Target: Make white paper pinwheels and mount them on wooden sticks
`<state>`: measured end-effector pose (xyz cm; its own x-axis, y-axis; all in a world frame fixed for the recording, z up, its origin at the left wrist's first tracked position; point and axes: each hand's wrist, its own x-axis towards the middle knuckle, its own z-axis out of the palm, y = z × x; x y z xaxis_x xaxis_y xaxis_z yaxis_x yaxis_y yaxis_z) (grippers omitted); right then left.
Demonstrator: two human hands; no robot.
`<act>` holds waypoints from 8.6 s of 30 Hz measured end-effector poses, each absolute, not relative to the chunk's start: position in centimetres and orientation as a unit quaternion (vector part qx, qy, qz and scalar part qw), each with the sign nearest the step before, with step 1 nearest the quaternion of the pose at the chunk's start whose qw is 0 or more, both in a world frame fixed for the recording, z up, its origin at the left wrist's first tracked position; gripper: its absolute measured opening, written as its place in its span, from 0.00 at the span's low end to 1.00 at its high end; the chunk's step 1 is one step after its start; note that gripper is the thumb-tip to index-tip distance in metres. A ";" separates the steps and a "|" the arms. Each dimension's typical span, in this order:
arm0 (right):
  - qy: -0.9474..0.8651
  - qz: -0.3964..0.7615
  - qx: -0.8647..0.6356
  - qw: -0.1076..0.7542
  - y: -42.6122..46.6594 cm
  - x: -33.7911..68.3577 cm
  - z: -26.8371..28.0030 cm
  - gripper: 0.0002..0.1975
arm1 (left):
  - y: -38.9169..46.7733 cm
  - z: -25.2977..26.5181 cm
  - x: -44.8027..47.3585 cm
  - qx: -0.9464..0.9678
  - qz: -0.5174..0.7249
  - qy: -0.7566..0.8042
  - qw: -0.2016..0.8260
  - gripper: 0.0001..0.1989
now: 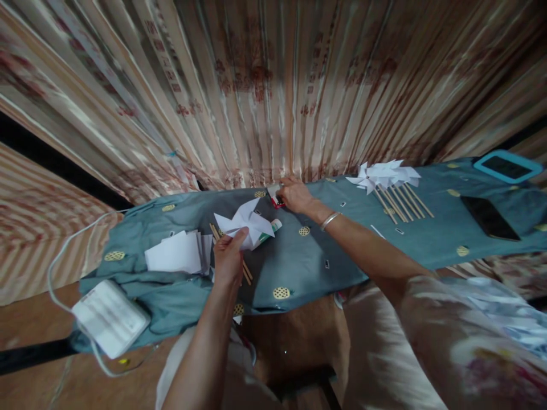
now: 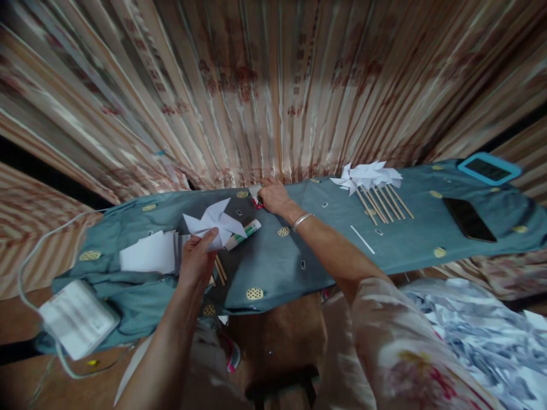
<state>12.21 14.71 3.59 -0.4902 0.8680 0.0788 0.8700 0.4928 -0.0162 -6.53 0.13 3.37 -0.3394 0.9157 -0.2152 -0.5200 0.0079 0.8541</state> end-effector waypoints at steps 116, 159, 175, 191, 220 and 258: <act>-0.762 0.172 -0.516 0.352 -0.9 17.4 -4.2 0.11 | -0.7 1.0 -1.0 0.239 0.593 0.466 0.611 0.16; -0.633 0.254 -0.492 0.541 -5.1 18.3 5.8 0.01 | -2.8 5.0 4.0 0.379 0.563 0.447 0.583 0.09; -0.626 0.289 -0.476 0.546 -4.5 18.8 5.3 0.02 | -2.8 4.9 4.1 0.382 0.557 0.434 0.596 0.13; -0.616 0.317 -0.482 0.537 -4.5 18.9 5.4 0.04 | -3.0 4.9 4.0 0.386 0.547 0.435 0.602 0.12; -0.576 0.375 -0.487 0.538 -4.5 18.4 4.3 0.10 | -3.1 4.1 3.8 0.460 0.548 0.453 0.531 0.10; -0.457 0.508 -0.437 0.585 -3.7 18.1 2.7 0.43 | -3.1 4.4 3.5 0.419 0.536 0.444 0.583 0.15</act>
